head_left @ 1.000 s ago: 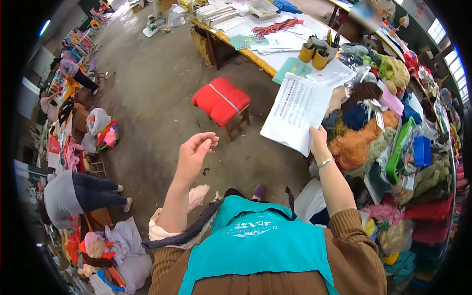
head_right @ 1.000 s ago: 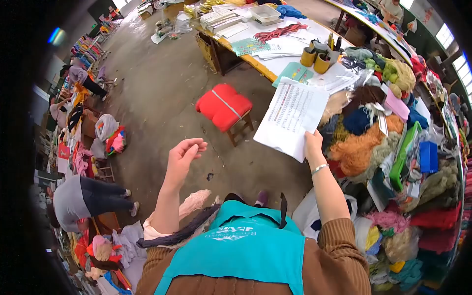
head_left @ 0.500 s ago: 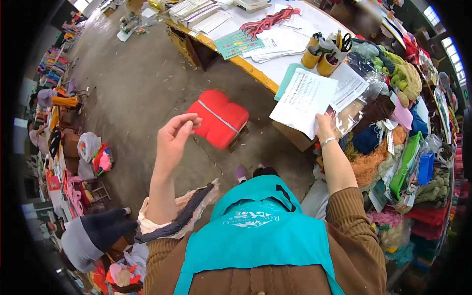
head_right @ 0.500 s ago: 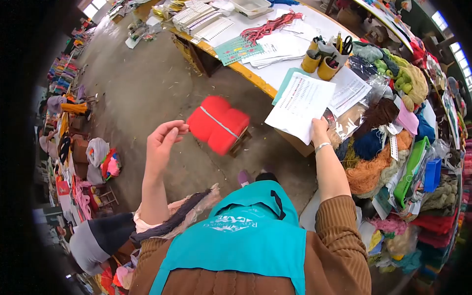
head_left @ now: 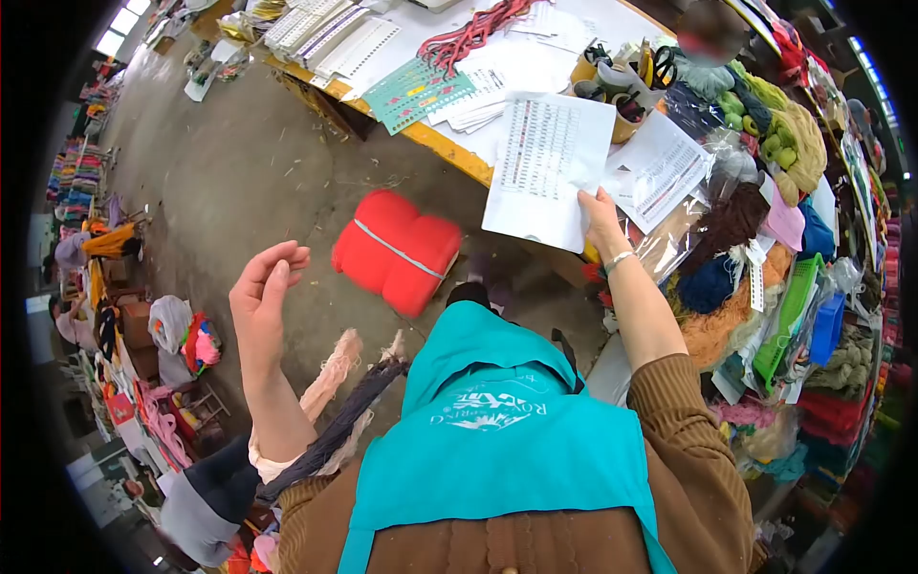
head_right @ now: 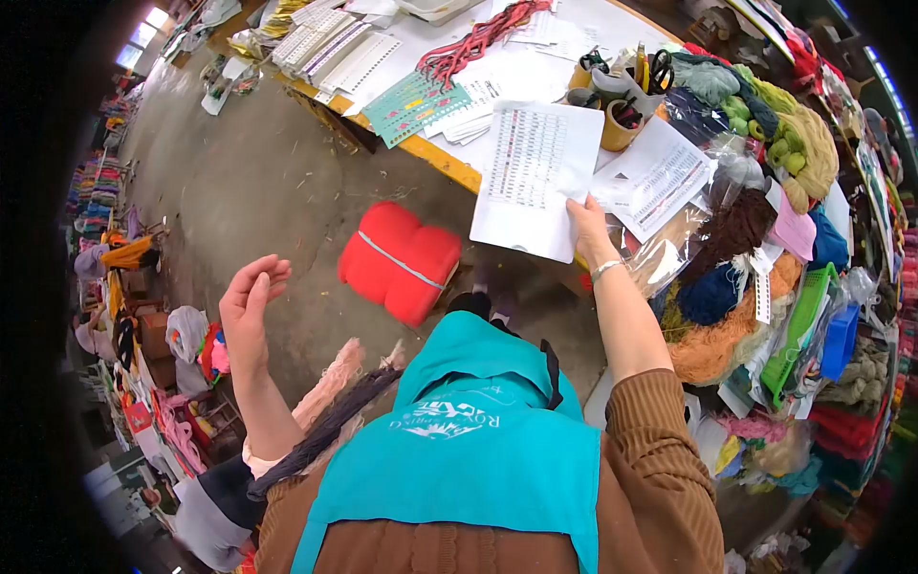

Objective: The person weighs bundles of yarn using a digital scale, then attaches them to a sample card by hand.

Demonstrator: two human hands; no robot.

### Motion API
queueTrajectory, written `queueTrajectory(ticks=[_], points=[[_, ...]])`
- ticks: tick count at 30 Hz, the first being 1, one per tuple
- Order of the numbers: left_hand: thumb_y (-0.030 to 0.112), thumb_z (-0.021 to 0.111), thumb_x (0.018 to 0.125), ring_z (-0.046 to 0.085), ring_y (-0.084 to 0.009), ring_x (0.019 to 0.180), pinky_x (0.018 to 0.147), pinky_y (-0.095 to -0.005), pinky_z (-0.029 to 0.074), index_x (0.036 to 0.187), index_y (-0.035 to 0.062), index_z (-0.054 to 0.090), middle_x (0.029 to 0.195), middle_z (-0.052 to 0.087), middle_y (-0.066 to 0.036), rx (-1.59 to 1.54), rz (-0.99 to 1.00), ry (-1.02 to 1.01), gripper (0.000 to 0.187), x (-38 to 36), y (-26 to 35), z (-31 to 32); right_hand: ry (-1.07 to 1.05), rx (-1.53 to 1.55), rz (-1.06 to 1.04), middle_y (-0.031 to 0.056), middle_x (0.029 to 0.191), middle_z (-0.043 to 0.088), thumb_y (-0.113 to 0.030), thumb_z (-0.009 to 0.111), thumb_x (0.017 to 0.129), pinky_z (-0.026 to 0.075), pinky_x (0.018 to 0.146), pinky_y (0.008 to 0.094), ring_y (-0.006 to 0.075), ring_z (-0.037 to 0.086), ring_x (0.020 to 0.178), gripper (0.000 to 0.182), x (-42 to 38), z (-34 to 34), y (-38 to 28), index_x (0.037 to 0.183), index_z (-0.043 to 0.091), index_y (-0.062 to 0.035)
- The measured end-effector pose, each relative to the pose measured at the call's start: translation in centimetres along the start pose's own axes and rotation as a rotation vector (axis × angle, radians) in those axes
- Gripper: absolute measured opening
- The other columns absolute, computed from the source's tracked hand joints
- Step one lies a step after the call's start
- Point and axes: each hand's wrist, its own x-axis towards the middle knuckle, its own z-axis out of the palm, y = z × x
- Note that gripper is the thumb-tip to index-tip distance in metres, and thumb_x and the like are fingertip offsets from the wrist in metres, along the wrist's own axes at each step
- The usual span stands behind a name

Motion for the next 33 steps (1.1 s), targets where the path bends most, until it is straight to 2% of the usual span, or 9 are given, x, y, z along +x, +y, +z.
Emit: queueTrajectory(ticks=[9,14,15,18,24,28,31,33], points=[[0.017,0.052,0.096,0.064,-0.0186,0.101,0.088,-0.0299,0.049,0.117,-0.0028,0.06,0.107,0.067,-0.012,-0.037,0.027,-0.112,0.03,4.9,1.2,2.5,-0.056,-0.006,-0.006,0.0086,0.111,0.065,-0.002,0.056,0.088,0.051,0.086,0.0327,0.0173,0.063,0.095,0.032,1.4,2.3,-1.7,0.119,0.055,-0.0012],[0.013,0.052,0.096,0.063,-0.0157,0.1,0.087,-0.0276,0.047,0.116,-0.0031,0.06,0.106,0.068,-0.011,-0.027,0.046,-0.204,0.027,8.3,2.6,2.2,-0.043,-0.01,0.012,0.0086,0.115,0.064,-0.003,0.056,0.088,0.049,0.089,0.0337,0.0182,0.062,0.1,0.034,2.1,3.9,-2.1,0.122,0.054,-0.0017],[0.013,0.052,0.096,0.063,-0.0156,0.099,0.087,-0.0275,0.047,0.116,-0.0033,0.06,0.106,0.068,-0.011,-0.018,0.045,-0.228,0.028,9.1,2.5,2.0,-0.034,-0.013,0.027,0.0086,0.116,0.063,-0.002,0.056,0.088,0.049,0.091,0.0344,0.0189,0.062,0.103,0.036,2.4,4.3,-1.7,0.123,0.053,-0.0018],[0.013,0.052,0.095,0.063,-0.0154,0.099,0.087,-0.0276,0.047,0.116,-0.0038,0.06,0.106,0.068,-0.011,0.01,0.067,-0.286,0.028,12.1,3.3,0.8,-0.021,-0.007,0.009,0.0075,0.111,0.065,-0.005,0.057,0.088,0.05,0.086,0.0317,0.0166,0.063,0.096,0.032,3.3,6.3,-2.1,0.12,0.055,-0.0019],[0.01,0.052,0.094,0.062,-0.015,0.098,0.088,-0.0282,0.047,0.115,-0.0046,0.06,0.105,0.067,-0.011,0.028,0.045,-0.359,0.027,18.7,2.2,-1.8,0.045,-0.043,0.029,0.0076,0.113,0.064,-0.004,0.054,0.089,0.049,0.088,0.0318,0.0176,0.062,0.1,0.034,7.3,9.7,-1.3,0.123,0.053,-0.0005],[0.008,0.053,0.093,0.062,-0.0147,0.098,0.089,-0.0282,0.047,0.114,-0.0048,0.061,0.104,0.067,-0.01,0.032,0.059,-0.378,0.026,23.5,1.7,-4.4,0.183,-0.045,0.034,0.0114,0.114,0.063,-0.001,0.053,0.088,0.048,0.089,0.0339,0.0209,0.061,0.101,0.034,10.5,11.2,0.6,0.122,0.053,0.002],[0.007,0.053,0.093,0.061,-0.0145,0.099,0.089,-0.0278,0.046,0.114,-0.0049,0.061,0.104,0.067,-0.01,0.018,0.077,-0.367,0.025,27.2,1.5,-5.6,0.254,-0.224,0.009,0.0133,0.117,0.062,-0.002,0.054,0.086,0.048,0.091,0.0369,0.024,0.06,0.103,0.036,14.3,7.5,4.9,0.122,0.052,0.0026],[0.007,0.053,0.093,0.061,-0.0142,0.099,0.089,-0.0276,0.046,0.114,-0.0049,0.061,0.104,0.067,-0.01,0.002,0.071,-0.356,0.025,29.8,1.1,-6.0,0.429,-0.538,-0.008,0.013,0.112,0.063,-0.003,0.054,0.085,0.048,0.088,0.0352,0.0237,0.061,0.1,0.033,14.5,7.9,4.9,0.118,0.054,0.0035]])
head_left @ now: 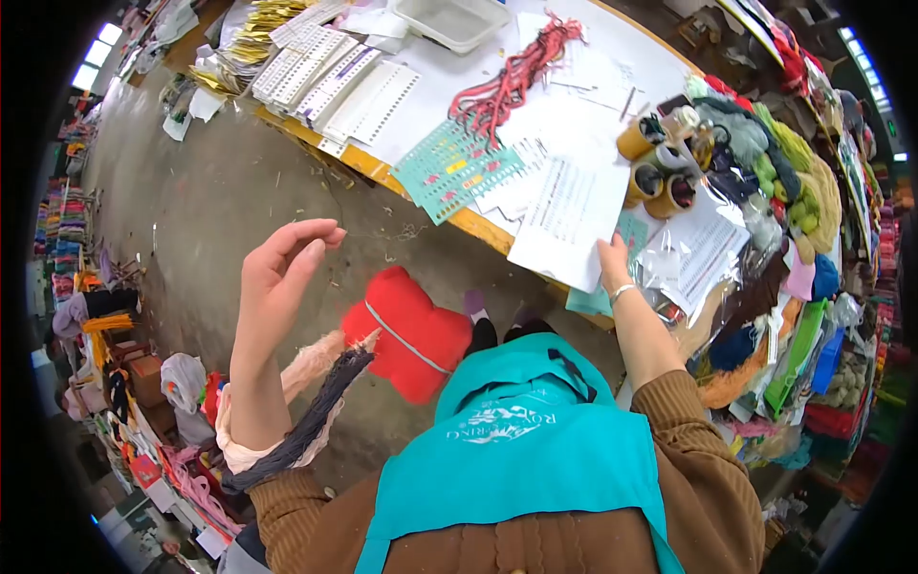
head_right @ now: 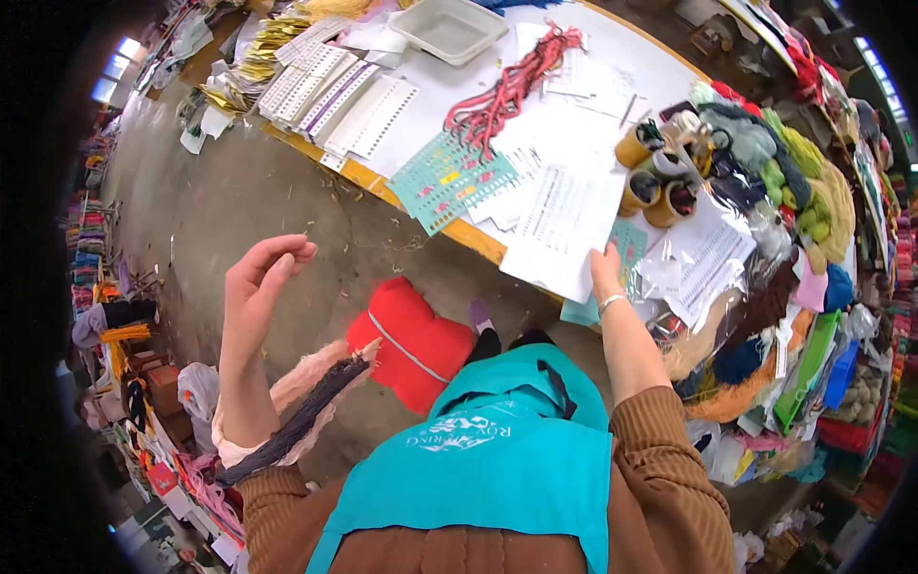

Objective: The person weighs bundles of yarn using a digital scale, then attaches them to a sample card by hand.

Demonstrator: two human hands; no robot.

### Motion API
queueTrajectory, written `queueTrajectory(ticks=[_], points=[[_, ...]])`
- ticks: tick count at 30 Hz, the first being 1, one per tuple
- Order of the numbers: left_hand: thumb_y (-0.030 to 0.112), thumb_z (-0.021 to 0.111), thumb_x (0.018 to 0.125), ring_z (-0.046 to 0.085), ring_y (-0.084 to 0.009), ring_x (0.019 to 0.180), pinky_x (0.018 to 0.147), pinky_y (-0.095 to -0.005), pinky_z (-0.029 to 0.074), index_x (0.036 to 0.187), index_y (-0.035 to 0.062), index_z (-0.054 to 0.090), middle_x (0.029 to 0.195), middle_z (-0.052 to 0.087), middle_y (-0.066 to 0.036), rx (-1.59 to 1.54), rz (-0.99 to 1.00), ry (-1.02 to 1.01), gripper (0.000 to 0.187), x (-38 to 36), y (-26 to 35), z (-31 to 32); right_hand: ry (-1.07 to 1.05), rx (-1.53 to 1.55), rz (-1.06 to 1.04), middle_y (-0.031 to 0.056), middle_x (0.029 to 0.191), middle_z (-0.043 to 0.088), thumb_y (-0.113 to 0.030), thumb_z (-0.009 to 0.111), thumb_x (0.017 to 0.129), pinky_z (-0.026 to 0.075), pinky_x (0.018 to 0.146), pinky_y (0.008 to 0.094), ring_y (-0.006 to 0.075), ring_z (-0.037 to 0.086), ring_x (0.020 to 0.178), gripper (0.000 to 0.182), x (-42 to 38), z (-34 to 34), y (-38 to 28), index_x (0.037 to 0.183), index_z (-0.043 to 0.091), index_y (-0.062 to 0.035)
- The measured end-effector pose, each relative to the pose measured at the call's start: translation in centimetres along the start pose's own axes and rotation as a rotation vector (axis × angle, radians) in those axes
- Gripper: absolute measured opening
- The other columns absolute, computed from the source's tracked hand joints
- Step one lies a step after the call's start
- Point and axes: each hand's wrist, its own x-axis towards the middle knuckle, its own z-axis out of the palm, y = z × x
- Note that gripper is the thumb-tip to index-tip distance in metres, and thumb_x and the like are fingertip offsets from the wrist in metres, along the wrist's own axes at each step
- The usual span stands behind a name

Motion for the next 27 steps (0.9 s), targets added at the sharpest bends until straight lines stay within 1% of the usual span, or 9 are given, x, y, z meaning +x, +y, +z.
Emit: queueTrajectory(ticks=[3,6,8,10,11,13,18,21,27], points=[[0.008,0.053,0.093,0.061,-0.0138,0.099,0.089,-0.0275,0.046,0.114,-0.0049,0.061,0.104,0.067,-0.009,-0.039,-0.017,0.031,0.025,2.9,-1.8,-1.3,0.458,-0.621,-0.279,0.0173,0.105,0.066,-0.013,0.056,0.083,0.048,0.086,0.0345,0.0251,0.063,0.097,0.034,-0.9,1.4,-1.4,0.112,0.059,0.0048],[0.009,0.054,0.093,0.061,-0.0133,0.099,0.089,-0.0273,0.046,0.114,-0.0046,0.061,0.104,0.068,-0.009,-0.062,-0.063,0.086,0.025,5.8,-4.1,-2.0,0.275,-0.373,-0.335,0.0162,0.103,0.067,-0.016,0.057,0.083,0.049,0.084,0.0345,0.0254,0.063,0.096,0.033,0.8,3.4,-3.2,0.111,0.06,0.0026],[0.009,0.054,0.093,0.061,-0.0129,0.099,0.089,-0.027,0.046,0.114,-0.0044,0.061,0.104,0.068,-0.009,-0.072,-0.078,0.101,0.026,7.8,-5.1,-1.9,0.049,-0.16,-0.183,0.0105,0.099,0.067,-0.02,0.057,0.087,0.05,0.077,0.0334,0.0196,0.063,0.093,0.029,2.7,5.5,-6.2,0.109,0.062,-0.0023],[0.01,0.054,0.093,0.061,-0.0126,0.099,0.088,-0.0265,0.046,0.114,-0.0042,0.061,0.104,0.068,-0.009,-0.081,-0.077,0.097,0.026,9.6,-6.0,-1.6,-0.14,0.007,-0.076,0.0072,0.097,0.066,-0.023,0.057,0.09,0.05,0.075,0.0324,0.0152,0.063,0.091,0.026,2.8,9.3,-13.6,0.109,0.061,-0.0044],[0.014,0.054,0.093,0.062,-0.0129,0.1,0.082,-0.026,0.046,0.115,-0.0011,0.061,0.106,0.068,-0.008,-0.041,-0.069,0.088,0.028,10.4,-6.6,-1.6,-0.188,0.043,-0.057,0.0068,0.097,0.066,-0.024,0.057,0.091,0.05,0.074,0.0318,0.0152,0.063,0.09,0.027,4.5,11.0,-15.3,0.109,0.06,-0.0048],[0.014,0.054,0.093,0.062,-0.0126,0.1,0.083,-0.0259,0.046,0.115,-0.0012,0.061,0.107,0.068,-0.008,-0.031,-0.079,0.097,0.028,12.0,-7.1,-1.6,-0.283,0.117,-0.006,0.0062,0.097,0.067,-0.025,0.056,0.091,0.049,0.071,0.0306,0.0154,0.063,0.089,0.028,7.9,14.2,-18.3,0.111,0.06,-0.0057],[0.011,0.055,0.093,0.061,-0.0126,0.103,0.087,-0.0255,0.047,0.116,-0.0043,0.059,0.109,0.067,-0.009,0.006,-0.144,0.081,0.028,16.3,-8.9,-0.8,-0.342,0.167,-0.003,0.0059,0.096,0.066,-0.028,0.056,0.092,0.049,0.07,0.0312,0.015,0.061,0.089,0.03,14.0,19.9,-23.0,0.113,0.057,-0.0069],[0.013,0.056,0.092,0.06,-0.0165,0.11,0.089,-0.0275,0.047,0.123,-0.0034,0.055,0.117,0.064,-0.012,0.012,-0.042,0.087,0.035,19.6,-11.1,0.1,-0.354,0.191,0.004,0.0045,0.095,0.065,-0.029,0.056,0.092,0.049,0.07,0.0317,0.0142,0.06,0.087,0.028,16.5,20.9,-25.2,0.111,0.057,-0.0084],[0.02,0.059,0.092,0.056,-0.022,0.118,0.093,-0.0314,0.047,0.133,-0.004,0.047,0.125,0.059,-0.02,0.142,-0.051,0.073,0.049,29.1,-14.6,-0.2,-0.298,0.182,-0.061,-0.0001,0.093,0.062,-0.037,0.052,0.091,0.044,0.073,0.0334,0.0124,0.056,0.083,0.031,21.1,21.1,-30.5,0.105,0.057,-0.0105]])
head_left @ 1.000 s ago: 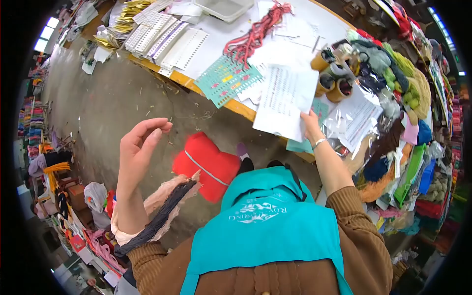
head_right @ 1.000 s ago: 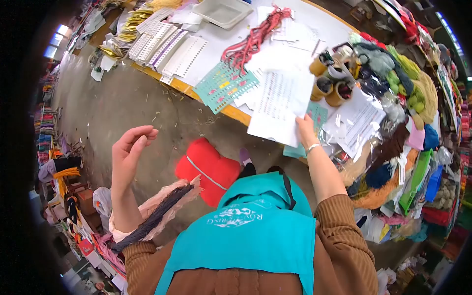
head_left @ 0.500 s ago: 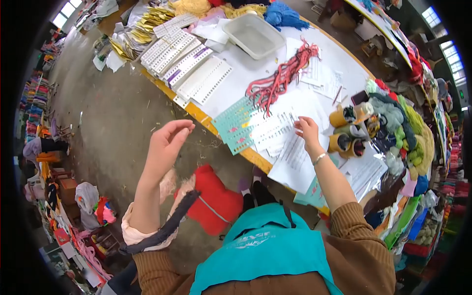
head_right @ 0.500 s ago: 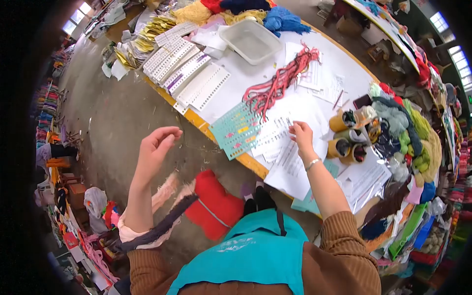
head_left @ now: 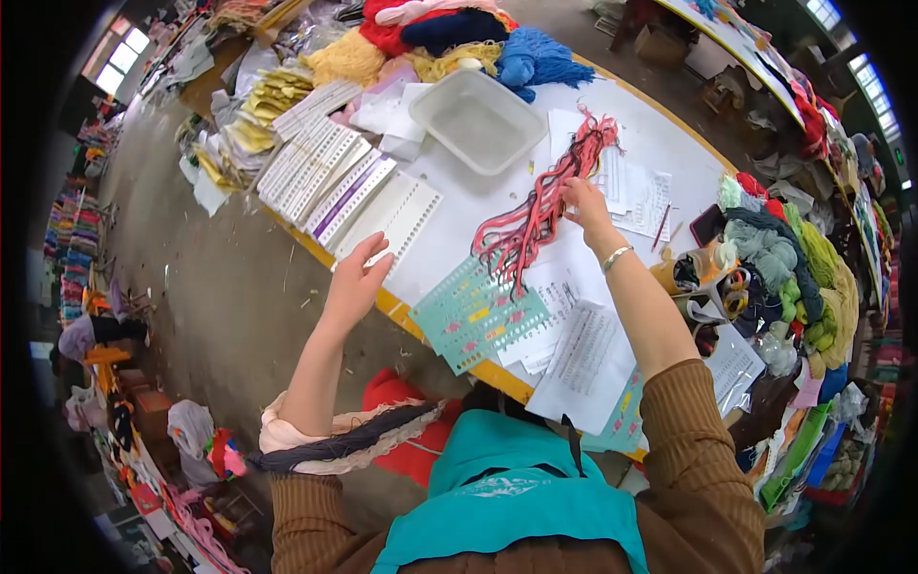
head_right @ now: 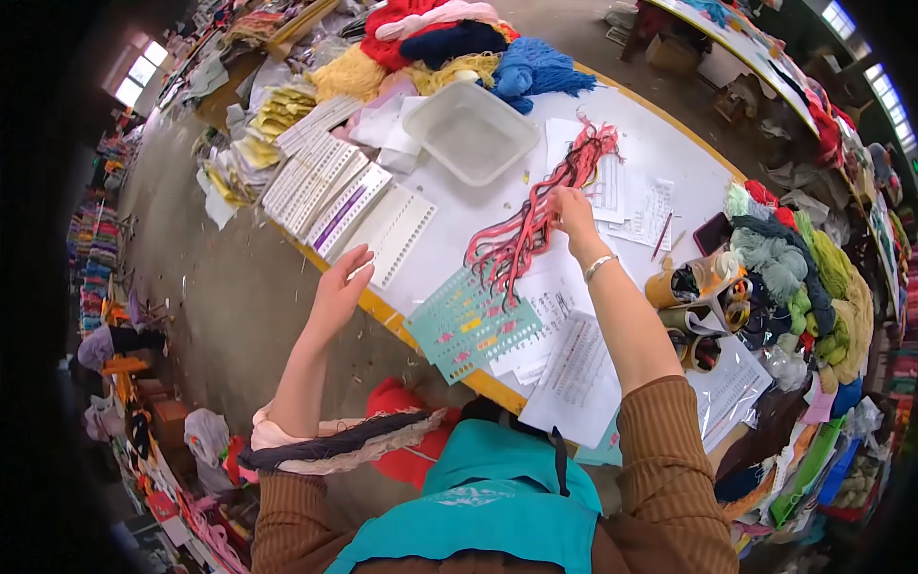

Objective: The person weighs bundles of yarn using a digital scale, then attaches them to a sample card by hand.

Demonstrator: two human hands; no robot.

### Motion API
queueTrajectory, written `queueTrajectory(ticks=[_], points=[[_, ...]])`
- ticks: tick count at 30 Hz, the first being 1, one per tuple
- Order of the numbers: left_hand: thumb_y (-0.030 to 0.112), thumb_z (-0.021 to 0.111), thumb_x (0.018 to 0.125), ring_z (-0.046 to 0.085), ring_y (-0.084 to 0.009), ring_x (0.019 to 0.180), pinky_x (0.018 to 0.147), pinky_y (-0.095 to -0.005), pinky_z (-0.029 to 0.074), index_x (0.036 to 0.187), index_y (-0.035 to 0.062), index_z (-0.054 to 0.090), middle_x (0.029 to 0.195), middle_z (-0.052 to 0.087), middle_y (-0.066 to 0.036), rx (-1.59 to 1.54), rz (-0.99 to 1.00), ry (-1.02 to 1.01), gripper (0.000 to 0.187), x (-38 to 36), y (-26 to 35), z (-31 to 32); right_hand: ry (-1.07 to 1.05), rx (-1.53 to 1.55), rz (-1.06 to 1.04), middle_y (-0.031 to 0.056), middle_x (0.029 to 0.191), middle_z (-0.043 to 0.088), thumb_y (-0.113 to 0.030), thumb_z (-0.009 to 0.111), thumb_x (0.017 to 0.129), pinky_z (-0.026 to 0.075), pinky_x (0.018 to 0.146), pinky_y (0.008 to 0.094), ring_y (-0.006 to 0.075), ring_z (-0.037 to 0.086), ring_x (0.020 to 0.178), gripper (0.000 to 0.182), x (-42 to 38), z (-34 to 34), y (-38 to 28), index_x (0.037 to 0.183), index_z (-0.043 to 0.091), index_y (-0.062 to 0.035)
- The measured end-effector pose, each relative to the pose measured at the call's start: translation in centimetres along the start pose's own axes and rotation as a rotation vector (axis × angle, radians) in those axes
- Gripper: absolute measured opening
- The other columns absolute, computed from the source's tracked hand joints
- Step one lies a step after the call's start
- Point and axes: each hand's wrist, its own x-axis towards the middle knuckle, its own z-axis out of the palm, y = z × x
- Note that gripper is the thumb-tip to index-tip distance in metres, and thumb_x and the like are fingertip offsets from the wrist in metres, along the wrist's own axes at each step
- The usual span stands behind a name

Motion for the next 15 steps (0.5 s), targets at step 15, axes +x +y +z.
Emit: queueTrajectory(ticks=[15], points=[[0.035,0.056,0.093,0.037,-0.0243,0.134,0.108,-0.0374,0.031,0.146,-0.0051,0.022,0.148,0.037,-0.018,-0.493,-0.265,-0.252,0.075,24.4,-6.8,8.3,-0.103,-0.286,0.086,0.0084,0.147,0.04,-0.045,0.05,0.092,0.026,0.108,0.0551,0.0182,0.027,0.141,0.064,26.4,4.7,-4.5,0.142,0.039,-0.0072]])
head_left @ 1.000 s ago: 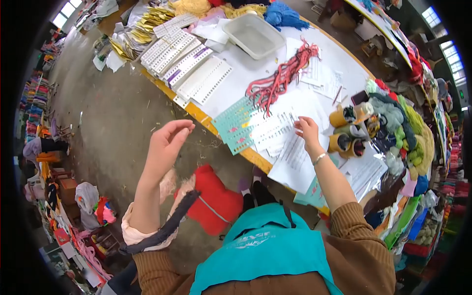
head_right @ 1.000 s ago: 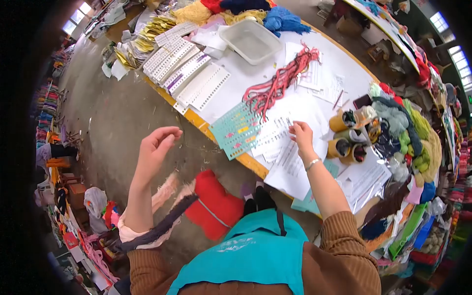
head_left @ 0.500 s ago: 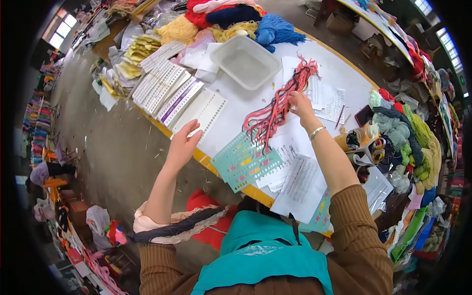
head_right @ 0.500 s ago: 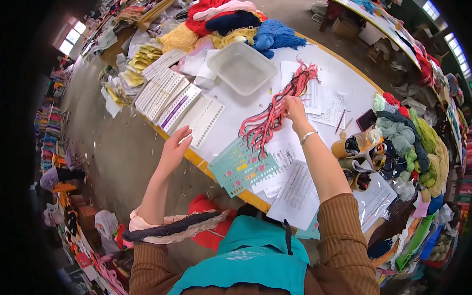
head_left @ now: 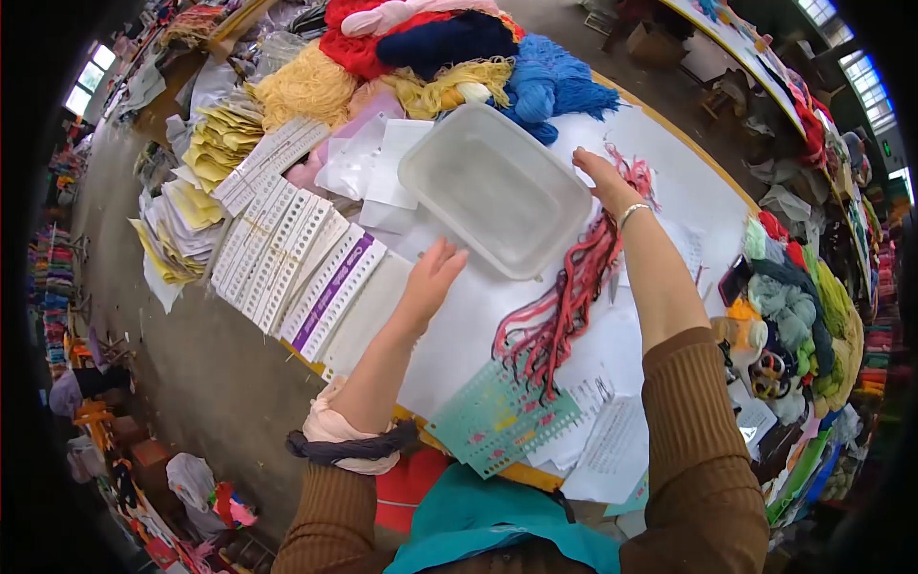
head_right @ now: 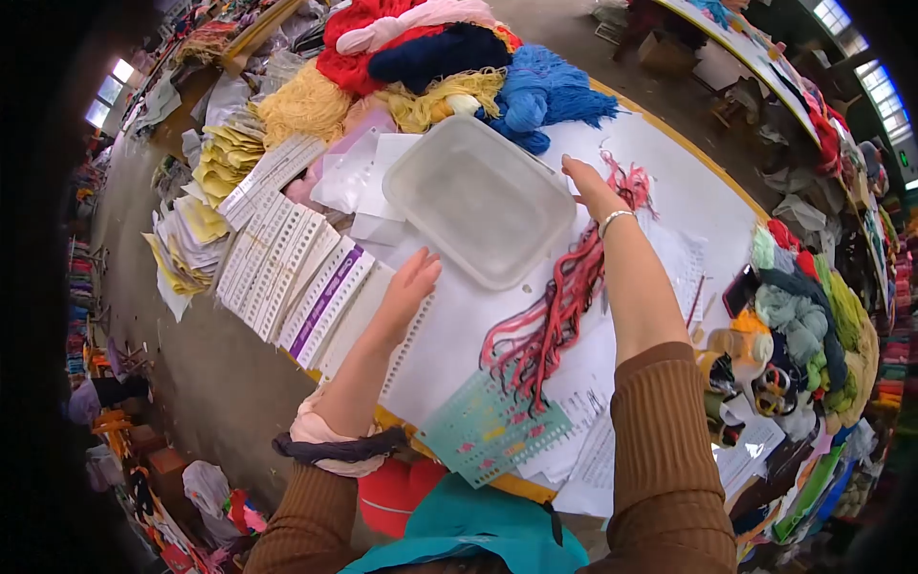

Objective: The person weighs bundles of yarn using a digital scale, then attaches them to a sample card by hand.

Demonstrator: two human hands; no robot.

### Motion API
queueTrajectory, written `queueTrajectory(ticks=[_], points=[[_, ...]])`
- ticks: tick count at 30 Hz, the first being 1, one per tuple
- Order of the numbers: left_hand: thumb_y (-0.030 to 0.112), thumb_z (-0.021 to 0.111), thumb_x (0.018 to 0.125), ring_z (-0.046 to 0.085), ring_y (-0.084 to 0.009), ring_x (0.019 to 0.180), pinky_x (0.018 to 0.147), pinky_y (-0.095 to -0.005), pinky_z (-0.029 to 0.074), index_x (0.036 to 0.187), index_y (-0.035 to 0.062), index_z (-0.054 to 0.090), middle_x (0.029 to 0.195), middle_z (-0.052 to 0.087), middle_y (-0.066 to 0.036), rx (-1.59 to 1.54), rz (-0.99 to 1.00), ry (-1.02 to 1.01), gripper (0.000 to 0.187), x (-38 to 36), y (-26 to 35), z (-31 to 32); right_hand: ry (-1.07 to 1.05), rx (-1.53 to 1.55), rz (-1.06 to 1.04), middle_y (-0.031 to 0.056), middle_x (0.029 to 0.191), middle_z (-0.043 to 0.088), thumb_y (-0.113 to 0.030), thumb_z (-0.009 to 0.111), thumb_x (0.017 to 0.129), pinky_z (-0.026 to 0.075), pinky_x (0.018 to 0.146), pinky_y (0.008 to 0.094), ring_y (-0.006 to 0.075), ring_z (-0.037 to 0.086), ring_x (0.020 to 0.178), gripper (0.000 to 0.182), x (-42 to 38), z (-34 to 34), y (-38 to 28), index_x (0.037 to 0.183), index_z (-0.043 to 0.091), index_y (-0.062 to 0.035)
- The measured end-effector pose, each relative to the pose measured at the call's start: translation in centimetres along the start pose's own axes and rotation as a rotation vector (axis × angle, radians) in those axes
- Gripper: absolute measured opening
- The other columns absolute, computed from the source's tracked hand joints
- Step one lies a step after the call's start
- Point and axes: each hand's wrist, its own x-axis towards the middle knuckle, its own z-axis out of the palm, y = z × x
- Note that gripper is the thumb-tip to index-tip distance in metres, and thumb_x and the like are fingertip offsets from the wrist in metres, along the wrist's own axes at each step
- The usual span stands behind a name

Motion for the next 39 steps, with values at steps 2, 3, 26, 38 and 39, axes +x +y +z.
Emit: queueTrajectory(ticks=[2,3,26,38,39], points=[[0.033,0.056,0.093,0.036,-0.0247,0.135,0.11,-0.0367,0.028,0.146,-0.0023,0.024,0.146,0.038,-0.017,-0.086,0.028,-0.09,0.072,1.3,1.0,0.3,-0.024,-0.074,0.034,0.0098,0.136,0.051,-0.04,0.046,0.094,0.035,0.105,0.0409,0.0237,0.042,0.129,0.053,2.3,1.1,0.0,0.134,0.049,-0.0053],[0.032,0.057,0.093,0.035,-0.0249,0.135,0.111,-0.0363,0.026,0.147,-0.0008,0.024,0.146,0.038,-0.017,-0.127,0.042,-0.134,0.071,2.0,1.2,0.4,-0.09,-0.07,0.046,0.0109,0.134,0.052,-0.038,0.046,0.094,0.036,0.104,0.0386,0.0244,0.045,0.127,0.05,4.0,1.1,0.4,0.131,0.051,-0.0042],[0.019,0.062,0.075,0.051,-0.0232,0.121,0.103,-0.0368,0.039,0.136,-0.0003,0.045,0.131,0.054,-0.013,-0.28,-0.246,-0.19,0.067,3.2,-2.3,-7.9,-0.427,0.889,0.206,0.0089,0.124,0.059,0.002,0.056,0.089,0.054,0.091,0.0467,0.0242,0.063,0.107,0.047,-14.4,5.7,15.1,0.133,0.042,-0.0059],[0.036,0.065,0.084,0.043,-0.0268,0.127,0.101,-0.0419,0.037,0.149,0.0062,0.023,0.139,0.046,-0.018,-0.01,-0.039,0.155,0.083,-1.0,2.8,-5.2,0.033,1.464,0.099,-0.0021,0.126,0.058,0.005,0.062,0.085,0.041,0.105,0.0388,0.018,0.053,0.12,0.053,-22.8,17.3,19.3,0.13,0.049,-0.018],[0.036,0.065,0.084,0.044,-0.0269,0.126,0.1,-0.0433,0.038,0.149,0.0071,0.02,0.139,0.046,-0.018,-0.03,-0.081,0.238,0.084,-1.7,2.8,-4.4,0.064,1.515,0.109,-0.0024,0.126,0.057,0.005,0.062,0.085,0.041,0.105,0.04,0.0181,0.052,0.121,0.053,-22.6,18.5,19.4,0.13,0.05,-0.0192]])
